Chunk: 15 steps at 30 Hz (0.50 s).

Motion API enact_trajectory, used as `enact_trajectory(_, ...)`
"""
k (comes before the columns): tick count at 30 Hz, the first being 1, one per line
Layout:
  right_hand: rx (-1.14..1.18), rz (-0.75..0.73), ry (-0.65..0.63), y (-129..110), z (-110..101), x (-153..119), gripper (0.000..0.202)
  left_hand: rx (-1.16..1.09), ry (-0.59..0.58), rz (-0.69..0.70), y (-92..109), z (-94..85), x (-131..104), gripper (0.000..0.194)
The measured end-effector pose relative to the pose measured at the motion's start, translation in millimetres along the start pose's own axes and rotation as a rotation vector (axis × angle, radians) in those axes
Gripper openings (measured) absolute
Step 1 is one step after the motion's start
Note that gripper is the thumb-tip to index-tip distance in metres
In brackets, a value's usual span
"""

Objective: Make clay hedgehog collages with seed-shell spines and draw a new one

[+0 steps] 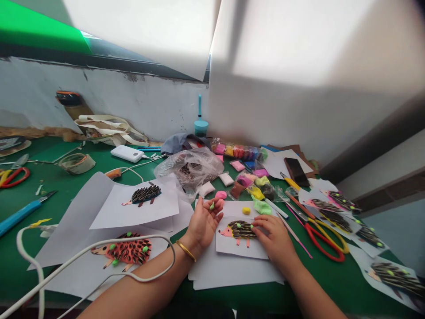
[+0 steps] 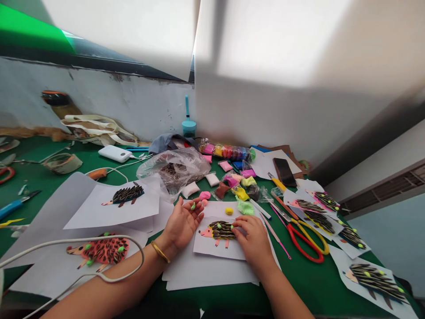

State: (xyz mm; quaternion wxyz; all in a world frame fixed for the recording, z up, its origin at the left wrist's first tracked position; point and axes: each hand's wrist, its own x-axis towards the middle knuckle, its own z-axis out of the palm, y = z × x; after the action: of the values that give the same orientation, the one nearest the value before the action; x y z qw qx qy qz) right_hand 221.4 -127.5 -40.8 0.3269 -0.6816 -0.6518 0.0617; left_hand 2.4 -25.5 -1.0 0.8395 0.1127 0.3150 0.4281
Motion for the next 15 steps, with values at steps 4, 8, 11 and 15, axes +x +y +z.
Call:
enact_trajectory(4,0.013,0.0,0.001,2.3,0.6,-1.2,0.012,-0.002,-0.001,-0.001,-0.3,-0.5,0.0,0.05)
enact_trajectory(8,0.017,-0.008,-0.003,5.1,0.8,-2.6,0.015,-0.001,0.001,0.002,-0.3,-0.8,0.0,0.05)
enact_trajectory(11,0.018,-0.021,-0.007,6.6,0.5,-3.1,0.016,-0.008,0.006,0.001,0.0,-0.3,-0.1,0.05)
enact_trajectory(15,0.018,-0.017,-0.012,6.7,-0.2,-2.5,0.015,-0.007,0.007,0.002,0.1,0.3,-0.2,0.05)
